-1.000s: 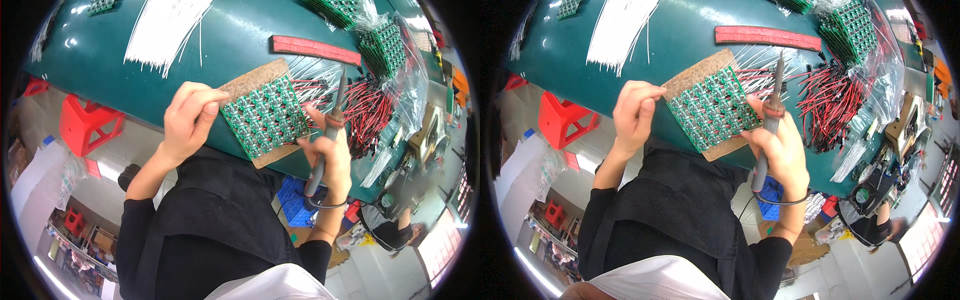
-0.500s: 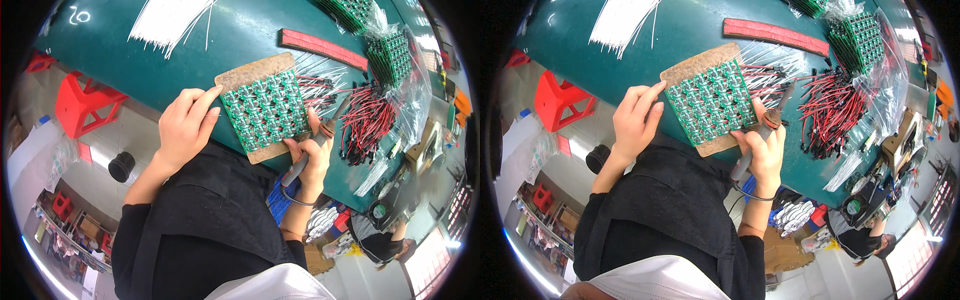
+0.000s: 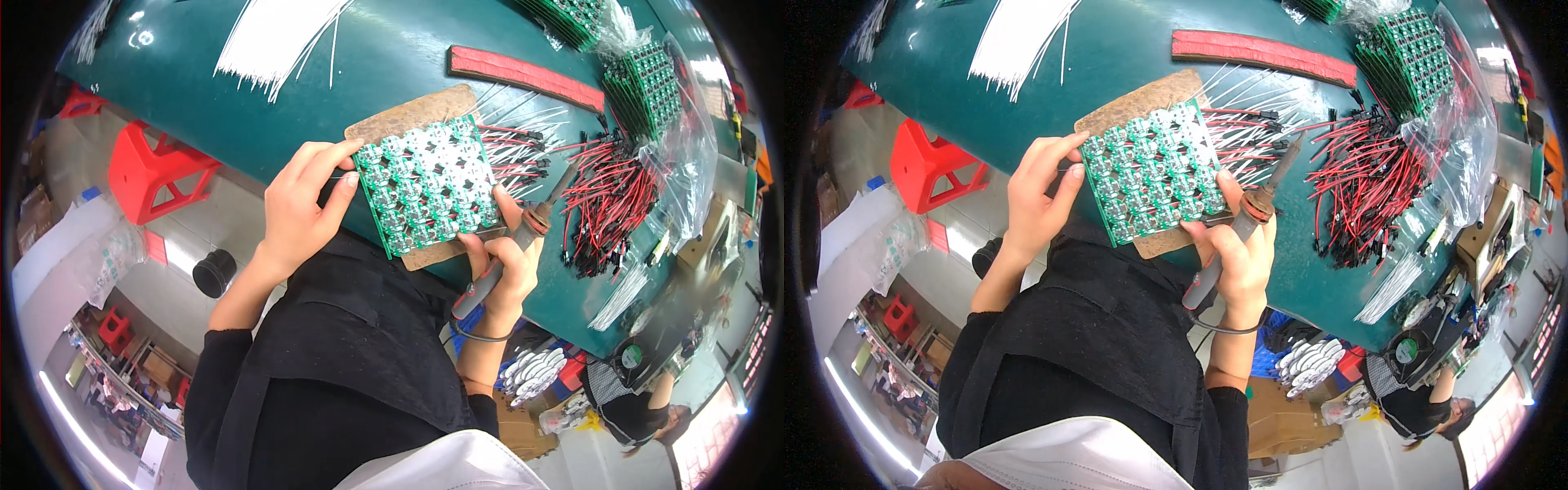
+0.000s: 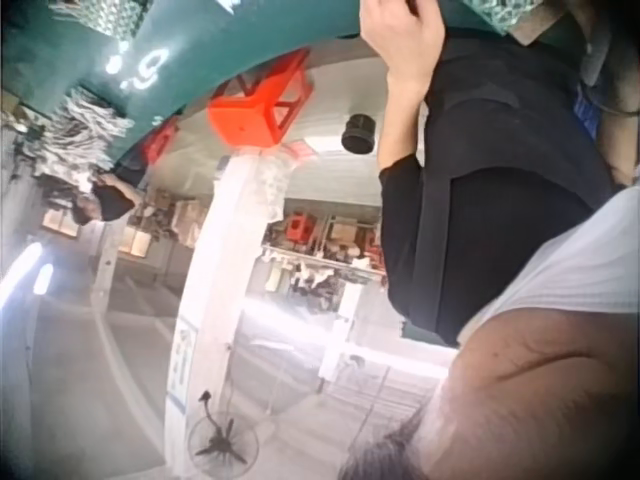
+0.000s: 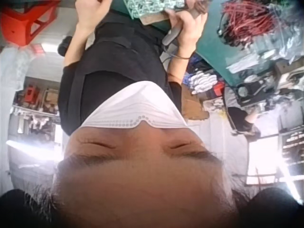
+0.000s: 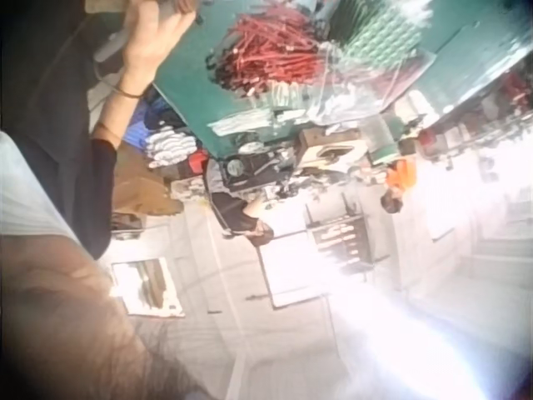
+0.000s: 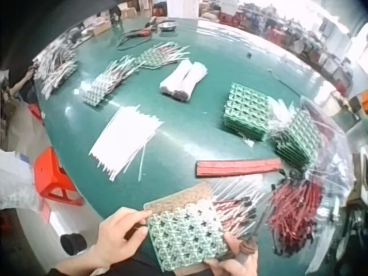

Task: Assembling LED light modules by inserting wiring and small components into a plastic grid structure.

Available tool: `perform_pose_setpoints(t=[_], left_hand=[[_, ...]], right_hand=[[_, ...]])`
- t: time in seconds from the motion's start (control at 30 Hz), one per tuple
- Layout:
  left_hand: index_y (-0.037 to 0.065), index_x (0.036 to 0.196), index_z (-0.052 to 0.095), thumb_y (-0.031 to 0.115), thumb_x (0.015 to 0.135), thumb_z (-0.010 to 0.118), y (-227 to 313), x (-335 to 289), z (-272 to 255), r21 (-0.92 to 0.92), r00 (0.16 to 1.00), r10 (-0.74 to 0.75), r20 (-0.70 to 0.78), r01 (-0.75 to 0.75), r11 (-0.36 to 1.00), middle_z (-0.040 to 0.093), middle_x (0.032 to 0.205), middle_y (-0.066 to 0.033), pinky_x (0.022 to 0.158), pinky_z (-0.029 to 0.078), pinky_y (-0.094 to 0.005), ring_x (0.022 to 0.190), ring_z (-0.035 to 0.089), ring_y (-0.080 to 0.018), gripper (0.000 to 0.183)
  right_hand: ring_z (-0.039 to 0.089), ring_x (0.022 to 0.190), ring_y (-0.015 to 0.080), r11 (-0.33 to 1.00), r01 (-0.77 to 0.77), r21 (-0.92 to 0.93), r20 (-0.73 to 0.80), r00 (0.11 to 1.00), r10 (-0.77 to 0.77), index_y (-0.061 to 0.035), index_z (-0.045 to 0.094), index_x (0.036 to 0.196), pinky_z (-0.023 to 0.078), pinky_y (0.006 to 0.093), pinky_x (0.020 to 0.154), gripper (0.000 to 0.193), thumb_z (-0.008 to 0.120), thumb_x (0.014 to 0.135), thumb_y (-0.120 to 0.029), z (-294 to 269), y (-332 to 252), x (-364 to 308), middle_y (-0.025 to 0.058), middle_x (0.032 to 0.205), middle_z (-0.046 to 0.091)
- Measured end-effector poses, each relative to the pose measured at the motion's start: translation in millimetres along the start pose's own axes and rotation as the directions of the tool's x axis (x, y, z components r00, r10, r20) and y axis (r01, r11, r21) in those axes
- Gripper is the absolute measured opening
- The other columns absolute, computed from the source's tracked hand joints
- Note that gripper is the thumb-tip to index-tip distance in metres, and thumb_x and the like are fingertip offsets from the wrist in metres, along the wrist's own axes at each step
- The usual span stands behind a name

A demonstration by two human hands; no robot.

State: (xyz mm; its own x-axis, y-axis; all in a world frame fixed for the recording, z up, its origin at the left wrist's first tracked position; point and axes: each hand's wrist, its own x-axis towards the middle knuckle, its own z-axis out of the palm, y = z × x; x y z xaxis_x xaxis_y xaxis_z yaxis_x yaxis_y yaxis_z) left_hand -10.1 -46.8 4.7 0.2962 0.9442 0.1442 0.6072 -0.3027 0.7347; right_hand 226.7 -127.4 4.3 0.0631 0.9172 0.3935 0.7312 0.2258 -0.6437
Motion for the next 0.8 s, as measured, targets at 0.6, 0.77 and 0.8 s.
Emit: perform_pose_setpoints(t=[0.6,0.77,0.8], left_hand=[[0.006,0.122,0.063,0.004,0.090,0.062,3.2,7.4,-5.6,-0.204,0.980,-0.182,0.084,0.195,0.959,0.059,0.089,0.0002,0.051,0.034,-0.0205,0.058,0.038,-0.0048,0.031],[0.006,0.121,0.063,0.005,0.090,0.063,0.2,8.3,-5.7,-0.220,0.980,-0.185,0.079,0.198,0.955,0.060,0.089,0.0009,0.051,0.034,-0.0207,0.057,0.037,-0.0047,0.031],[0.006,0.121,0.063,0.004,0.090,0.063,-0.1,8.4,-5.2,-0.229,0.980,-0.181,0.080,0.195,0.954,0.060,0.090,0.0013,0.051,0.033,-0.0207,0.057,0.036,-0.0044,0.031]], right_hand=[[0.061,0.102,0.0362,0.997,-0.009,0.070,-0.097,0.995,0.016,-0.0093,0.048,0.073,0.047,0.0426,0.089,0.038,0.086,0.068,-0.014,2.1,-4.7,9.6,0.0177,0.113,0.068],[0.061,0.101,0.0360,0.999,0.001,0.051,-0.096,0.995,0.003,-0.0098,0.049,0.076,0.046,0.0428,0.090,0.038,0.086,0.068,-0.014,3.1,-5.7,12.1,0.0169,0.112,0.069],[0.061,0.100,0.0356,0.999,0.011,0.048,-0.107,0.994,-0.006,-0.0100,0.049,0.077,0.047,0.0422,0.089,0.038,0.086,0.068,-0.013,2.9,-5.9,13.4,0.0164,0.111,0.069]])
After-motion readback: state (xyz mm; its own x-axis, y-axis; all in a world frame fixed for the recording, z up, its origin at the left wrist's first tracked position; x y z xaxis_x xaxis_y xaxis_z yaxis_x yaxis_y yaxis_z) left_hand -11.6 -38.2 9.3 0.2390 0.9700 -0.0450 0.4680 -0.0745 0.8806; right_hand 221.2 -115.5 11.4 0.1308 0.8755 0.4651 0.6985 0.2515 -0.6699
